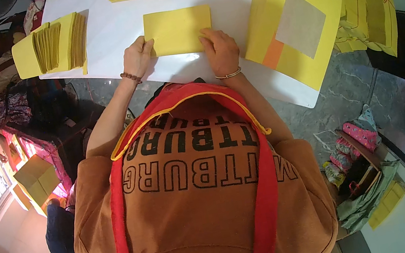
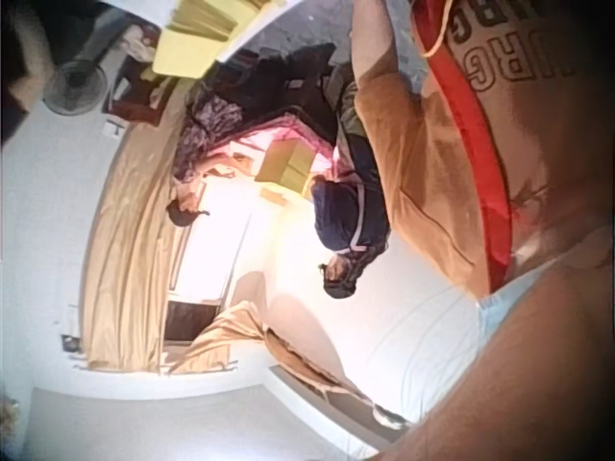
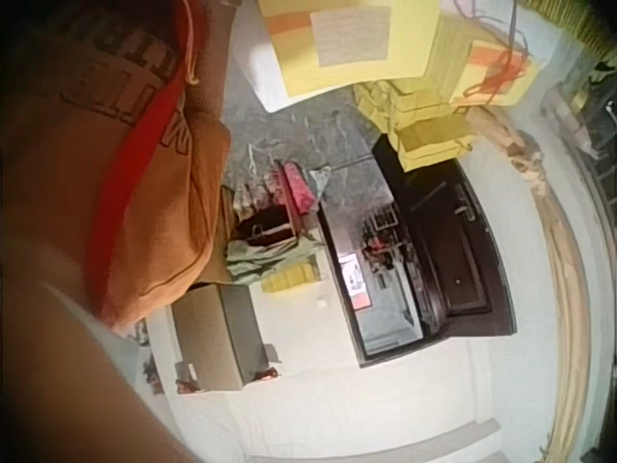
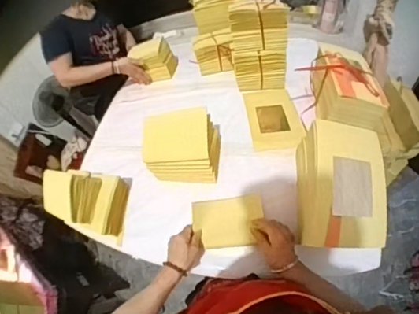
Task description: The recorder is folding and stacking individual yellow paper sheets into larger piles.
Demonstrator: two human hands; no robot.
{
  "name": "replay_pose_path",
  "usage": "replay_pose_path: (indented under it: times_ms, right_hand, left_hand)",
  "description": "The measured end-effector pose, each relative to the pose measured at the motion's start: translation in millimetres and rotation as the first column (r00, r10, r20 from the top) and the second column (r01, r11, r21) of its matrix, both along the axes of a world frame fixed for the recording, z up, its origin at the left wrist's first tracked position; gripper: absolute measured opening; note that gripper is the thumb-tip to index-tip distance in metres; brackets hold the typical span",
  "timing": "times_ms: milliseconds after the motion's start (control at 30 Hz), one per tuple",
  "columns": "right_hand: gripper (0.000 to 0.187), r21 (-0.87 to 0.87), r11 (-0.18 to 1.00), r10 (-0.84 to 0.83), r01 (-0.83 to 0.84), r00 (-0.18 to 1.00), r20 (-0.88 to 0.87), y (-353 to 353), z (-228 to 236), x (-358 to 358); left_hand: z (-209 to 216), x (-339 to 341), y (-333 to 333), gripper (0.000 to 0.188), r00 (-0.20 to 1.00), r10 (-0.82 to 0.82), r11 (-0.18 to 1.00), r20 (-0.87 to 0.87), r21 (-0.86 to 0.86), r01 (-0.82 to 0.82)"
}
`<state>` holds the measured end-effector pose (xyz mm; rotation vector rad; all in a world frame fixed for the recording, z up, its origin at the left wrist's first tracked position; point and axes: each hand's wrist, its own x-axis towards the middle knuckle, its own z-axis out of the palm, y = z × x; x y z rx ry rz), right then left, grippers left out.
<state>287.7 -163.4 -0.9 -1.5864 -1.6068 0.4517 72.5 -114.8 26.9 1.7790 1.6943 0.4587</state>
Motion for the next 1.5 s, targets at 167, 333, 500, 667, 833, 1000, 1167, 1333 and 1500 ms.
replay_pose_path:
  times_ms: [167, 333, 500, 667, 833, 1000, 1167, 1333, 1500]
  right_hand:
    - [0.02, -0.236, 0.971, -0.064, 0.036, 0.992, -0.113, 5, 5, -2]
    - [0.02, -0.246, 0.967, -0.079, 0.065, 0.996, -0.046, 11, 3, -4]
    - [0.02, -0.31, 0.946, -0.077, 0.092, 0.995, 0.062, 17, 4, -4]
    - [0.02, -0.355, 0.93, -0.09, 0.093, 0.996, 0.024, 15, 6, -4]
    - [0.019, -0.34, 0.936, -0.09, 0.095, 0.996, 0.03, 15, 6, -5]
    - [0.017, -0.284, 0.954, -0.085, 0.1, 0.994, 0.066, 14, 5, -5]
    - [0.015, -0.25, 0.963, -0.074, 0.099, 0.991, 0.11, 13, 2, -6]
    - [0.014, -0.246, 0.963, -0.083, 0.11, 0.99, 0.118, 14, 5, -8]
    - [0.014, -0.225, 0.967, -0.089, 0.12, 0.986, 0.142, 13, 2, -7]
  left_hand:
    - [-5, 2, 0, 0.022, 0.998, 0.027, 0.997, -0.054, 0.067, -0.024]
    - [-5, 2, 7, 0.021, 0.995, 0.05, 0.999, -0.086, 0.01, -0.049]
    - [-16, -5, 13, 0.023, 0.996, 0.089, 0.995, -0.025, -0.04, -0.09]
    - [-14, -6, 19, 0.033, 0.991, 0.124, 0.984, 0.05, -0.133, -0.117]
    - [-15, -7, 19, 0.033, 0.992, 0.122, 0.983, 0.04, -0.145, -0.115]
    - [-19, -6, 18, 0.035, 0.995, 0.104, 0.991, 0.009, -0.091, -0.102]
    - [-3, 4, 14, 0.03, 0.99, 0.06, 0.995, -0.125, -0.067, -0.069]
    - [6, 14, 8, 0.019, 0.944, -0.041, 0.997, -0.327, 0.042, 0.057]
    - [7, 19, 9, 0.016, 0.861, -0.049, 0.857, -0.507, 0.422, 0.296]
